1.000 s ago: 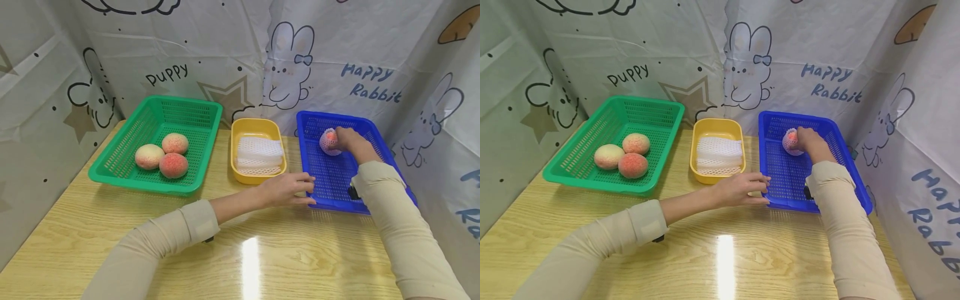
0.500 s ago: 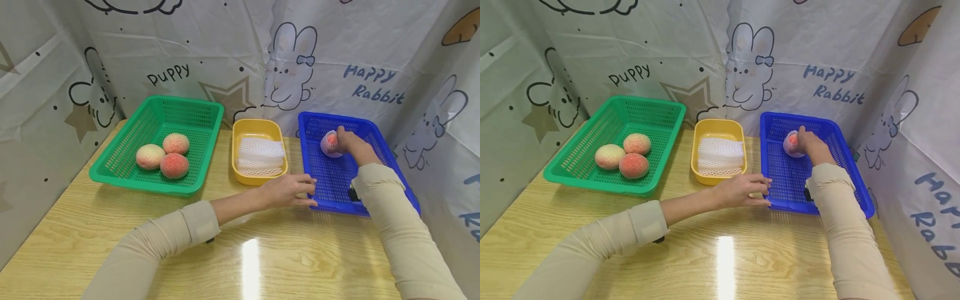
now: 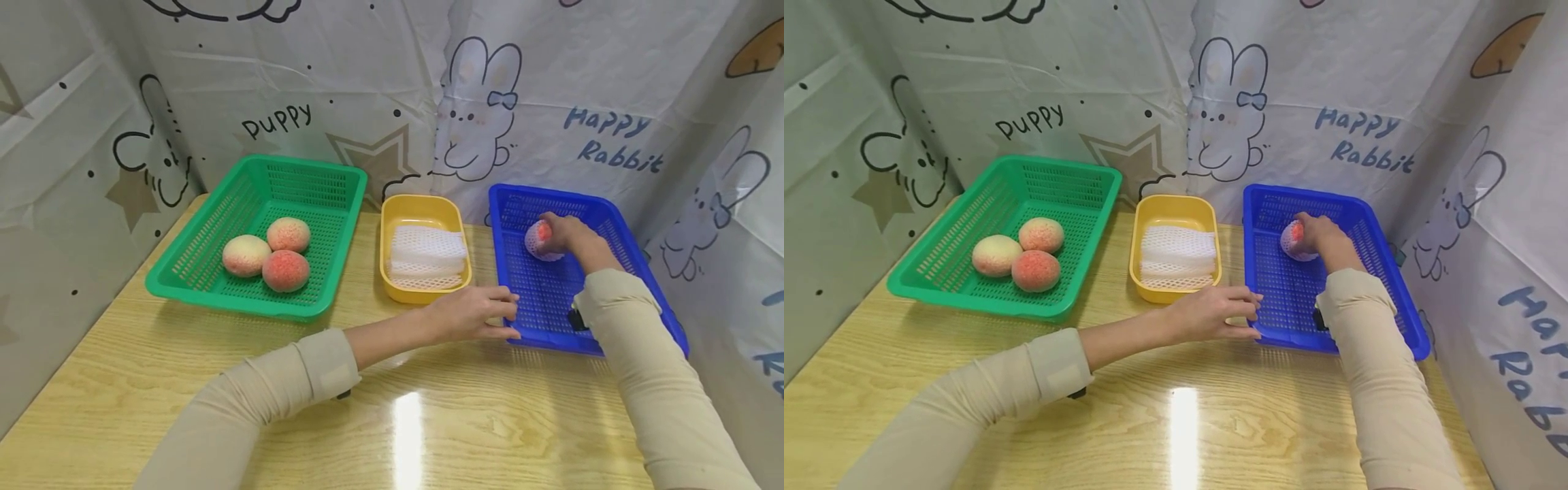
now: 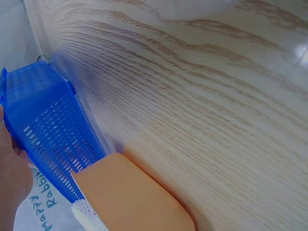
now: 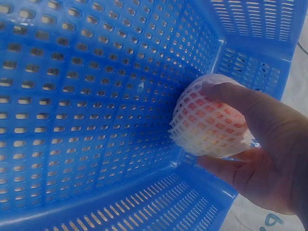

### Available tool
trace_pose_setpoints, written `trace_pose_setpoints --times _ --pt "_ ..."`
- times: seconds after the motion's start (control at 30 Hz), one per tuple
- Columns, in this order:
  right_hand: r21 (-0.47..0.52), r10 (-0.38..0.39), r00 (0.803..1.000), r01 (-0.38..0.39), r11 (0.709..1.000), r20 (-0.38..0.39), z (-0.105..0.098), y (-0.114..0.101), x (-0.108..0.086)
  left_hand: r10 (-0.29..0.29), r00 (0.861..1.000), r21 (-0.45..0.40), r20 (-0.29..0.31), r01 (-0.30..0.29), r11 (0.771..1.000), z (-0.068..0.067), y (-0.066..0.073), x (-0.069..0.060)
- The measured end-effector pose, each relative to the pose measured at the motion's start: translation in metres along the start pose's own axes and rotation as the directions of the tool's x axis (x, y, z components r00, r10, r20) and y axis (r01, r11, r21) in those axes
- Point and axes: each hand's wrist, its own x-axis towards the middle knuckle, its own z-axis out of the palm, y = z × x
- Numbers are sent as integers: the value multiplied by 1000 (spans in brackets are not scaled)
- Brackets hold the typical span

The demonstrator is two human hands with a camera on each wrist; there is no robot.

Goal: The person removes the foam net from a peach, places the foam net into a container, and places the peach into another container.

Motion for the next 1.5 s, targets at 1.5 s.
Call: trace_pose_setpoints --times 1.5 --pt "120 -106 977 130 984 -187 -40 2 -45 7 1000 -1 30 -7 1000 -3 2 3"
